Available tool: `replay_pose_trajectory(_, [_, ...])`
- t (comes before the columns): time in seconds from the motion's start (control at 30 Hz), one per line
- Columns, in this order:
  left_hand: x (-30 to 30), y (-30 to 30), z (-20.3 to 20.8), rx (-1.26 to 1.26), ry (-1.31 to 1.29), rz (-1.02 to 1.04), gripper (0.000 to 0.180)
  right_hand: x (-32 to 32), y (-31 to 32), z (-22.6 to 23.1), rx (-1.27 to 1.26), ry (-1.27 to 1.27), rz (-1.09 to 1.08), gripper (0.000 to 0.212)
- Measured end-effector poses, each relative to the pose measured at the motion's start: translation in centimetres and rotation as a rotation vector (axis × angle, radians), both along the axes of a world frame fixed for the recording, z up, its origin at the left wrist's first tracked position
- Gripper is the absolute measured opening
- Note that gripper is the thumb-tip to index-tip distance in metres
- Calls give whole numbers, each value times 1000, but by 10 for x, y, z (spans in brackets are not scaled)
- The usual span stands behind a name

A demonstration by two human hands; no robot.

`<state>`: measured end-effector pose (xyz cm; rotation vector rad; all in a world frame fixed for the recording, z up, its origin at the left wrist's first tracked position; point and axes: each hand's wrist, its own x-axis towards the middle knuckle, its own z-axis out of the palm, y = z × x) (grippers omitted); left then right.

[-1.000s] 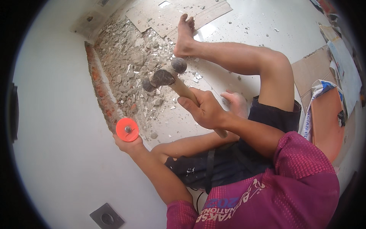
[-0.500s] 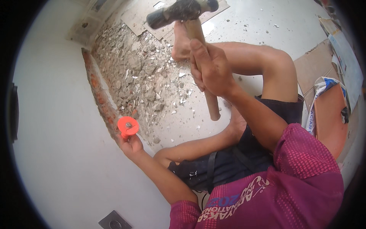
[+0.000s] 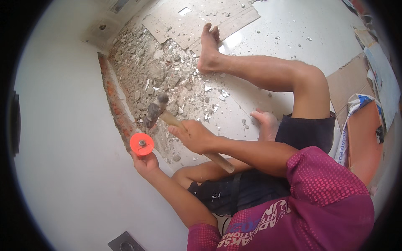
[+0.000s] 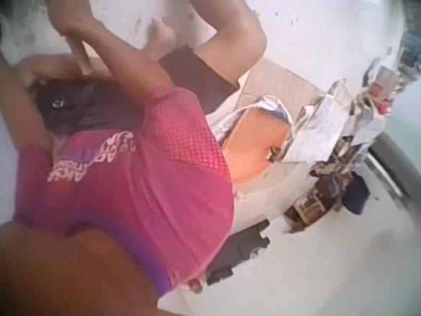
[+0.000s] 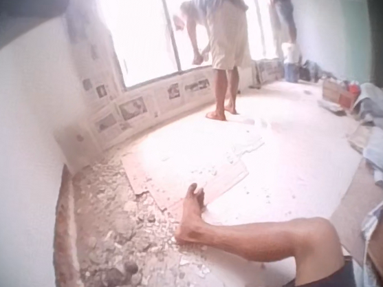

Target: The person sits on the floor and uses a hammer and a red suction cup to remove tiles from the floor. They repeatedly strike the suction cup with the hammer to loosen and detach the tiles, creating debris.

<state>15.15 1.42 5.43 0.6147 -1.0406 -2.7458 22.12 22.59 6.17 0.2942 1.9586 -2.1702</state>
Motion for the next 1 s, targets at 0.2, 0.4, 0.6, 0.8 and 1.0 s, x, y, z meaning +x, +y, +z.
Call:
replay_pose_trajectory(0.2, [-4,-3,0,17,-98,135,38,-22,62,97,-493,457,-614,59])
replay_pose_trajectory(0.4, [-10,-14,-1,12,17,-33,37,5,-29,-4,250,298,184,37])
replay_pose_trajectory(0.6, [-4,-18,-11,84,9,-1,37,-1,28,42,209,394,-116,39])
replay_pose_trajectory(0.8, [0,-26,-10,188,-6,45,38,-13,10,111,-775,747,-491,52])
replay_pose_trajectory(1.0, [-4,-24,-7,119,-21,-22,41,-10,-10,23,268,283,155,33])
